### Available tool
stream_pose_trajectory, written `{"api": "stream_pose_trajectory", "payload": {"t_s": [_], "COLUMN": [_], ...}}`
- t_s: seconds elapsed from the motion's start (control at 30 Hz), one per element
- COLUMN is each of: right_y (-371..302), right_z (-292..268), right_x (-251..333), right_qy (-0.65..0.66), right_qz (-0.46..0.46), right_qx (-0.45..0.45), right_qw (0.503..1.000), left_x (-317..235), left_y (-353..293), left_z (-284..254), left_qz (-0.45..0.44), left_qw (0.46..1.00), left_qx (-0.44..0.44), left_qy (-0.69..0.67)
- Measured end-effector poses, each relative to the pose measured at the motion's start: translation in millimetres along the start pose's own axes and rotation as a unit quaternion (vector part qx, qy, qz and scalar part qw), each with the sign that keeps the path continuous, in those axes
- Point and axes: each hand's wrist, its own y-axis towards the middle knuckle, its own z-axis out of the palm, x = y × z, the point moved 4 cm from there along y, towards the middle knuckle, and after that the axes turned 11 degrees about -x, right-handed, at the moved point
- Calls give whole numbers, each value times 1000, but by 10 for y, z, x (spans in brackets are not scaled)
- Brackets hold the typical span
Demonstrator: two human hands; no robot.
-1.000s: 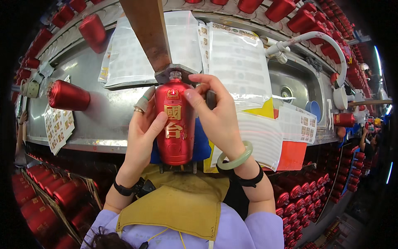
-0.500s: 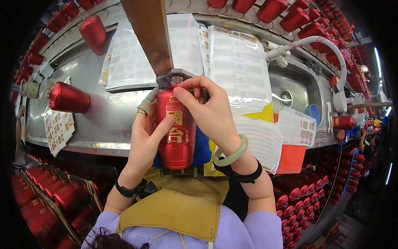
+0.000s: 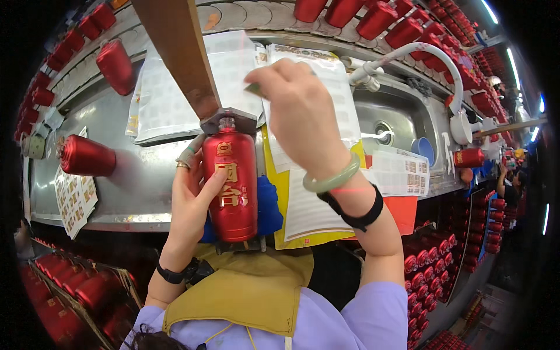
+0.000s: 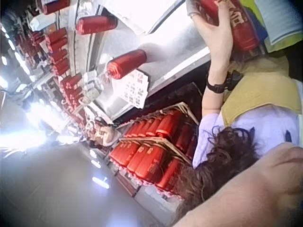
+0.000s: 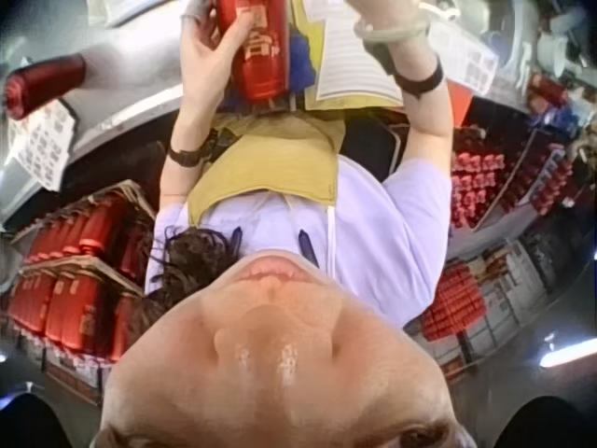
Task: Applying decorative stickers and security labels to red liquor bottles on an assembly line.
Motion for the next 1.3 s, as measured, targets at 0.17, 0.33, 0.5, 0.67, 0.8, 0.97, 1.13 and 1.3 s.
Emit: {"api": "stream_pose_trajectory", "payload": {"t_s": [0.17,0.33,0.5,0.67,0.8,0.97,1.13,1.3], "right_y": [-177,-707,-773,-696,-642,-635,-1036,-1331], "right_z": [-437,-561,-431,-457,-526,-376,-105,99], "right_x": [-1595,-2954,-3367,-3063,-2643,-1041,208,404], "right_qy": [-169,-352,-294,-381,-401,-27,300,393], "right_qz": [317,327,292,291,323,243,412,496], "right_qx": [-92,134,186,149,154,71,120,117], "right_qw": [929,867,891,865,843,967,852,766], "left_x": [-5,-18,-12,-9,-50,-27,47,46], "left_y": [-13,10,-19,-117,-164,-205,-166,-170], "left_z": [-7,15,-50,-110,-32,-50,-118,-81], "left_qz": [3,7,-21,-49,-20,-33,-103,-66], "left_qw": [1000,1000,999,998,996,996,986,994], "left_qx": [6,25,27,26,91,78,54,59], "left_qy": [6,6,-6,-38,5,-19,-117,-64]}}
